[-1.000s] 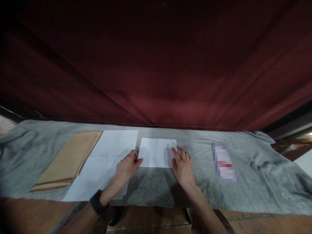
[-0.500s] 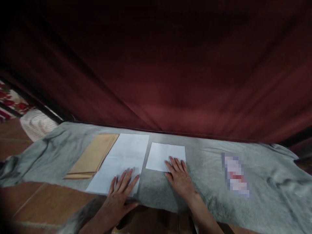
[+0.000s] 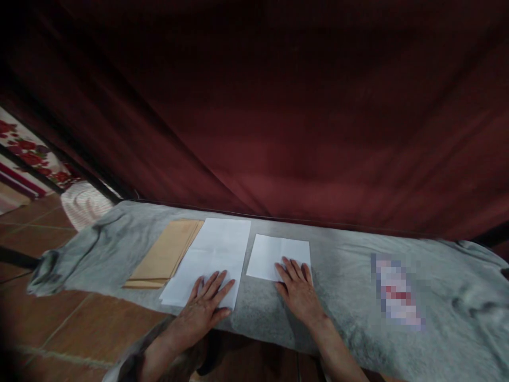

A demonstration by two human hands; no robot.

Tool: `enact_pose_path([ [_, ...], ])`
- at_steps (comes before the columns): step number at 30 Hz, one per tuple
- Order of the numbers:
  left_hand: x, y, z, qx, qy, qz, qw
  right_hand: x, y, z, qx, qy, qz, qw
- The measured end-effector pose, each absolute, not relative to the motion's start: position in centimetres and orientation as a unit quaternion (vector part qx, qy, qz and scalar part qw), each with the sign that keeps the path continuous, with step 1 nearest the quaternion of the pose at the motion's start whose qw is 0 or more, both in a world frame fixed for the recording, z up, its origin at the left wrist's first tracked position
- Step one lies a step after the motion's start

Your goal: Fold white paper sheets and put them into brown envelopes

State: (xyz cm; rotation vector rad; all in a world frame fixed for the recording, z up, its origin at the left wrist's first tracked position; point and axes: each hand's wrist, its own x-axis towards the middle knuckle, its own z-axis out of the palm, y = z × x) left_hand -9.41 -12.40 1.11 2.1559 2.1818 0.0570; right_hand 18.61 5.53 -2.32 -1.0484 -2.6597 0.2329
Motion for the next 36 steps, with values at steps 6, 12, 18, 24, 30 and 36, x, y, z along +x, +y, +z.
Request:
enact_pose_path([
  [6,-8.5,-10.0,2.5,0.732,0.679,0.044,0.034,18.7,5.5,-2.4,-0.356,-0.921,0.073,0.142],
  [12,-6.8,-5.2,2.1,0.751,0.656,0.068,-0.034,18.5,5.5,-2.2,-0.368,-0.92,0.067,0.116],
  [18,-6.9,-3.9,1.9,0.735,0.667,0.076,-0.093,18.5,5.5,-2.3,-0.366,-0.922,0.06,0.112],
  [24,-6.3,-3.8,1.5,0.708,0.695,0.073,-0.101,18.4,5.5,-2.2,-0.368,-0.922,0.054,0.106],
  [30,-5.9,-3.4,1.5,0.682,0.724,0.065,-0.086,18.4,5.5,-2.2,-0.371,-0.921,0.053,0.104],
  [36,-5.4,-2.9,1.6,0.674,0.735,0.052,-0.059,18.3,5.4,-2.2,-0.37,-0.921,0.053,0.108],
])
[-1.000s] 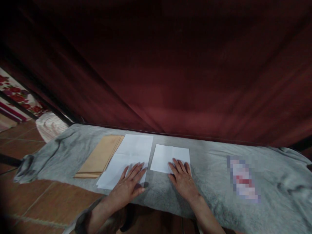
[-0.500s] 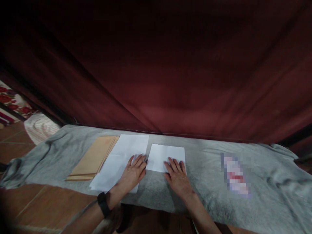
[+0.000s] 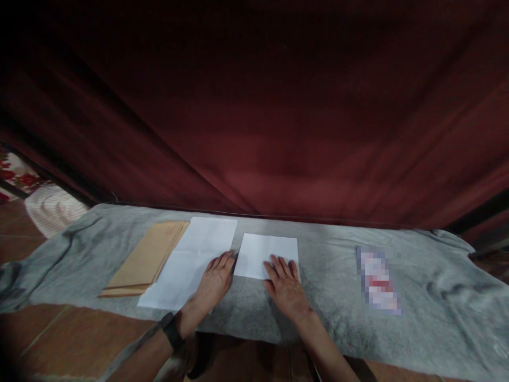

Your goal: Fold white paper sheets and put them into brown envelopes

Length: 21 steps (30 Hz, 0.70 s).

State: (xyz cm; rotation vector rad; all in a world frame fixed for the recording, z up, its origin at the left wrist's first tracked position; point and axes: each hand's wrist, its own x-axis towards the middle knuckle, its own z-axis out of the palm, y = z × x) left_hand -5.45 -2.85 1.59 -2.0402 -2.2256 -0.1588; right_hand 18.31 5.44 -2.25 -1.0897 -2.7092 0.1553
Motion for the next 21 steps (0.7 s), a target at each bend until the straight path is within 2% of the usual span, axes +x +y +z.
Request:
enact_pose_path([
  [7,-6.9,-2.7,1.3,-0.623,-0.773,-0.088,0.08,18.3,5.5,-2.1,-0.376,-0.919,0.06,0.101],
  [12,-9.8,-2.5,0.6,-0.6,-0.793,-0.1,0.029,18.4,5.4,-2.0,-0.376,-0.919,0.064,0.102],
  [18,-7.2,-1.1,0.0,-0.684,-0.69,-0.236,-0.017,18.3,5.3,-1.4,-0.376,-0.918,0.069,0.104],
  [21,-4.9,-0.1,-0.4,-0.71,-0.654,-0.259,-0.022,18.4,5.3,-1.4,-0.372,-0.919,0.067,0.108],
])
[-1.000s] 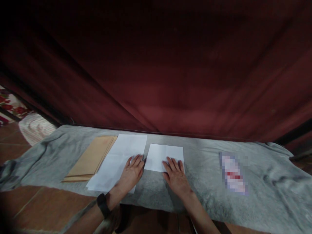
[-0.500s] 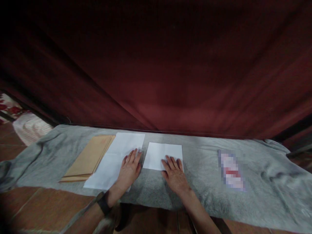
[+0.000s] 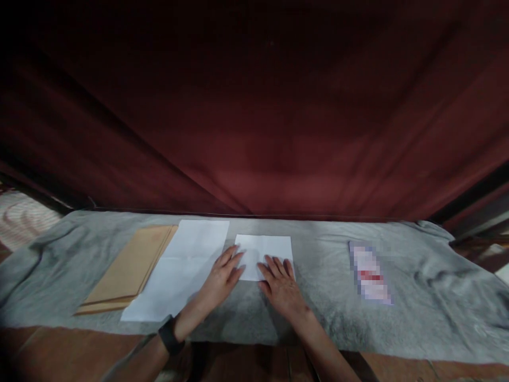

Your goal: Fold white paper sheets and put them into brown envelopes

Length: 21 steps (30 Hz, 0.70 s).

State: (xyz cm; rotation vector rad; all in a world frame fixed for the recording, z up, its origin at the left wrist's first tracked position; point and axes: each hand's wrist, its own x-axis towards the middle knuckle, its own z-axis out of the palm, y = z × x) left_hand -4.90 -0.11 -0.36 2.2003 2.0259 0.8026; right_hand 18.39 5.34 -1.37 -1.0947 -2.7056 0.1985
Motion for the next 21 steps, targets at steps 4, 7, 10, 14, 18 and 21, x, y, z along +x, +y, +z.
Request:
enact_pose_path([
  [4,-4.1,0.7,-1.5,0.679,0.691,0.247,0.026,18.5,5.4,-1.4,-0.369,-0.921,0.068,0.108],
  [7,-4.2,0.8,-1.9,0.673,0.702,0.232,0.024,18.6,5.5,-1.4,-0.369,-0.921,0.071,0.106],
  [10,-3.4,0.5,-1.6,0.695,0.682,0.23,-0.003,18.6,5.4,-1.3,-0.371,-0.92,0.072,0.105],
  [14,-1.1,-0.2,-1.2,0.76,0.621,0.193,-0.012,18.6,5.2,-1.2,-0.373,-0.919,0.08,0.104],
  [18,0.3,-1.0,-1.8,0.778,0.608,0.158,-0.018,18.2,5.7,-0.9,-0.392,-0.907,0.106,0.114],
  [21,0.3,-1.3,-2.3,0.786,0.599,0.149,-0.025,17.3,6.0,-0.7,-0.414,-0.892,0.117,0.135],
])
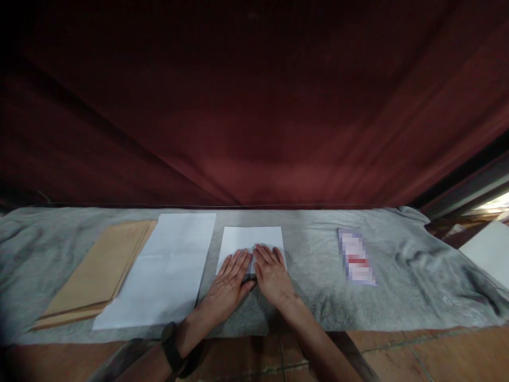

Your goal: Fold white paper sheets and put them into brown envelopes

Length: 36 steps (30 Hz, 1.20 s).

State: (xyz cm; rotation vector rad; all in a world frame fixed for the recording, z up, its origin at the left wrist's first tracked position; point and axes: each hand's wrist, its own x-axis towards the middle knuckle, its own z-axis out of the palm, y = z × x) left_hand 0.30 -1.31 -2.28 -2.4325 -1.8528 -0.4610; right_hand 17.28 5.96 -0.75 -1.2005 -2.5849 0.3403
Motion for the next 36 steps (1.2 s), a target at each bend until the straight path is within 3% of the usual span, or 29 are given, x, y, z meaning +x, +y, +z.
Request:
enact_pose_path([
  [26,-2.1,-4.1,-3.6,-0.75,-0.646,-0.137,0.042,21.8,2.3,-4.1,-0.501,-0.852,-0.009,0.15],
  [36,-0.8,-4.5,-1.7,-0.738,-0.665,-0.095,0.062,20.3,0.8,-1.5,-0.499,-0.847,-0.017,0.18],
])
